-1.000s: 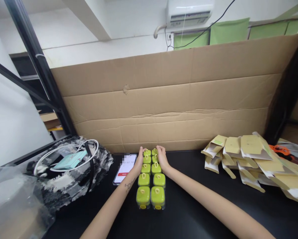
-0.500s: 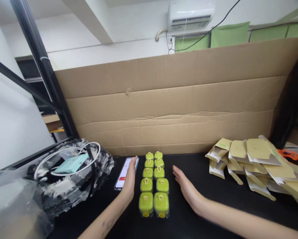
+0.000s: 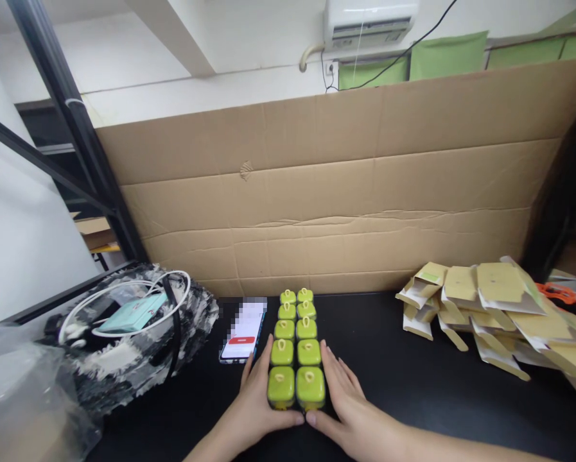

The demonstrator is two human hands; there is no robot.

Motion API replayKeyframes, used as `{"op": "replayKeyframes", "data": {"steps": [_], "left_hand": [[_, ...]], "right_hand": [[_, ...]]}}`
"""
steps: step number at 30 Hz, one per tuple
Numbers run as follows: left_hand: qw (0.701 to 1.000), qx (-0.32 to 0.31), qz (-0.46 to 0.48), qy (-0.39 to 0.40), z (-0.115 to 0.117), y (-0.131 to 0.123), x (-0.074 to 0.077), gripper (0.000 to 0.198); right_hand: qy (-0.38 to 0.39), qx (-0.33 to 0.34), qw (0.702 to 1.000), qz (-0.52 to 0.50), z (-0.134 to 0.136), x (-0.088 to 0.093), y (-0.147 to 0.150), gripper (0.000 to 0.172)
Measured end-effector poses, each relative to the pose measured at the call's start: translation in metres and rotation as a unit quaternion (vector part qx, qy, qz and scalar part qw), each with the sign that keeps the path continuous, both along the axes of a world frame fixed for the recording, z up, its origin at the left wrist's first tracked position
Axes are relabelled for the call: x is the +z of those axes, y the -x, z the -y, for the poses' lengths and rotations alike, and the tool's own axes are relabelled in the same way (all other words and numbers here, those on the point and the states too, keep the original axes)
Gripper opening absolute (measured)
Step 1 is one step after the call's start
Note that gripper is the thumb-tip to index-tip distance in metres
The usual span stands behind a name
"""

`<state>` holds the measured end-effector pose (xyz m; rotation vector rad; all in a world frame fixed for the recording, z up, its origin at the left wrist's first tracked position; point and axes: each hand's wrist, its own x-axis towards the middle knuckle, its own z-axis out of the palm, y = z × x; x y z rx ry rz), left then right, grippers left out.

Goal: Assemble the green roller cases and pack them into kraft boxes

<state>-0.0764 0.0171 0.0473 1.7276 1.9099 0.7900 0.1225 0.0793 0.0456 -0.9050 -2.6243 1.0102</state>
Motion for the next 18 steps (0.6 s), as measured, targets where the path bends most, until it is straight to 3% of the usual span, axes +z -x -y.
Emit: {"op": "replayKeyframes", "data": {"steps": [6, 11, 13, 15, 18], "left_hand": [[0.999, 0.002, -0.032, -0.037, -0.005, 0.004, -0.011, 0.116], [0.996, 0.014, -0.043, -0.073, -0.004, 0.012, -0.022, 0.132], [0.985, 0.044, -0.08, -0.147, -0.001, 0.012, -0.013, 0.133], [0.954, 0.056, -0.145, -0.256, 0.003, 0.007, 0.007, 0.118], [0.909, 0.0, -0.187, -0.372, 0.014, -0.005, 0.038, 0.084]], "right_hand": [[-0.001, 0.016, 1.0, -0.004, 0.0, 0.004, 0.004, 0.092], [0.036, -0.005, 0.999, -0.003, -0.007, 0.017, -0.011, 0.125], [0.037, -0.006, 0.999, -0.007, -0.013, 0.025, -0.03, 0.122], [0.015, -0.007, 1.0, -0.017, -0.02, 0.031, -0.054, 0.105], [-0.043, -0.017, 0.998, -0.031, -0.028, 0.031, -0.089, 0.071]]}}
